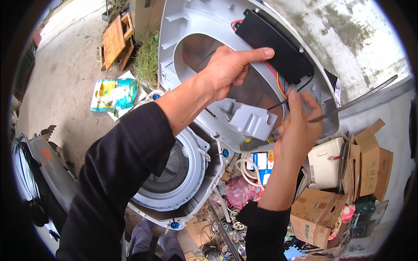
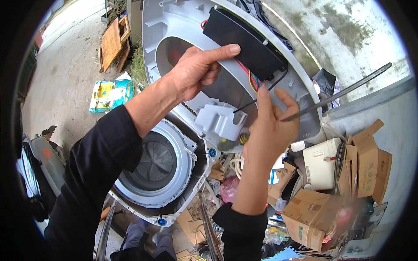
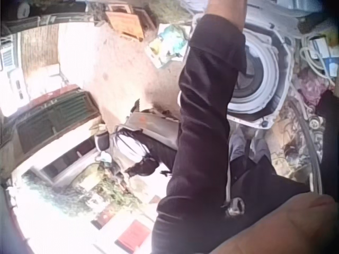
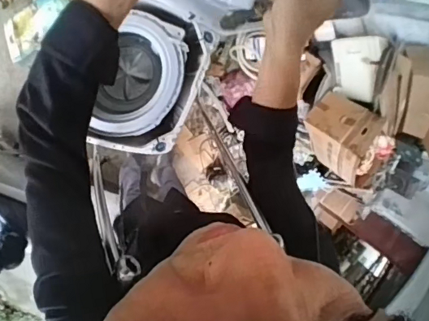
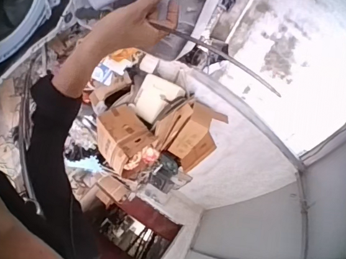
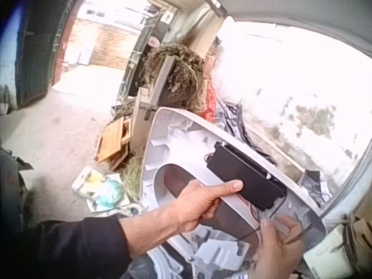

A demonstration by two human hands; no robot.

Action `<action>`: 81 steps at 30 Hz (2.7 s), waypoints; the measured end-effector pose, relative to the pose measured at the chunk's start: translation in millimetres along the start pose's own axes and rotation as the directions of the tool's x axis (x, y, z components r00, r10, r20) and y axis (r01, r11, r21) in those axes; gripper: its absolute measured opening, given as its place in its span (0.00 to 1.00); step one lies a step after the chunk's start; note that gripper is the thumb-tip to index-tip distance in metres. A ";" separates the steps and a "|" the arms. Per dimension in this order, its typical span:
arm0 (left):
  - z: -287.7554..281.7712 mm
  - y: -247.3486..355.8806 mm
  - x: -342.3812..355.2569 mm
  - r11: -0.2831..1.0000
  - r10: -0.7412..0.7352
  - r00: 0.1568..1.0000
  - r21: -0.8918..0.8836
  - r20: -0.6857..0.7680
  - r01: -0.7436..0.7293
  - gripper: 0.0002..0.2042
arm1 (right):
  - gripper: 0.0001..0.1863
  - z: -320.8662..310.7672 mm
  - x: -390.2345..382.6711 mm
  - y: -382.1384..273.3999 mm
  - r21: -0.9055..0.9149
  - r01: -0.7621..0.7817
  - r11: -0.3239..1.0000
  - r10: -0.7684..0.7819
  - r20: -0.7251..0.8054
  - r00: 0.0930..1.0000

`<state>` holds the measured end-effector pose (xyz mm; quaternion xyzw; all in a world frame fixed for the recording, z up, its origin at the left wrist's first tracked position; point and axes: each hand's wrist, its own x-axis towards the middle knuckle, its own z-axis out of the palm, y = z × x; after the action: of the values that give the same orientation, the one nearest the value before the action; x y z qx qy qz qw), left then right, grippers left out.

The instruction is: The person disassembles the top lid of a top-loading washing machine, removes a small plastic part, and then uses a screwdriver to detach the control panel from the lid. The person then wipes the inside of the drum with a cloth.

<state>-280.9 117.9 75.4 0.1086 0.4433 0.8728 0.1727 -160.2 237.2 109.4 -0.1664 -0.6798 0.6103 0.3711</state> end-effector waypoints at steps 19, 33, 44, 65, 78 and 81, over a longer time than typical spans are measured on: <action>-1.6 6.9 5.8 0.957 -0.222 0.971 -0.169 0.093 0.235 0.20 | 0.13 17.8 -59.3 -3.1 -0.329 0.536 0.778 -0.239 0.633 0.736; 4.7 17.6 -2.5 0.933 -0.254 0.959 -0.229 0.126 0.277 0.14 | 0.09 40.0 -19.7 -21.8 -0.710 0.513 0.483 -0.247 0.451 0.857; 0.0 11.3 3.6 0.859 -0.320 0.916 -0.335 0.242 0.388 0.14 | 0.07 69.2 -16.2 -14.8 -0.800 0.544 0.252 -0.204 0.506 0.838; 0.5 10.8 -0.9 0.879 -0.295 0.925 -0.313 0.238 0.361 0.14 | 0.07 68.7 -8.6 -5.0 -0.751 0.657 0.069 -0.300 0.613 0.731; -5.5 12.1 -0.9 0.854 -0.308 0.885 -0.308 0.351 0.419 0.15 | 0.05 65.6 -7.8 4.2 -0.678 0.728 0.101 -0.427 0.632 0.647; -1.9 10.0 3.0 0.853 -0.332 0.885 -0.297 0.326 0.430 0.17 | 0.05 62.5 -3.3 8.1 -0.680 0.716 0.156 -0.442 0.601 0.666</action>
<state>-286.4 112.2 82.5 0.0990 0.2611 0.8646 0.4178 -204.1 192.4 101.9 0.0248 -0.9407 -0.0197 0.3378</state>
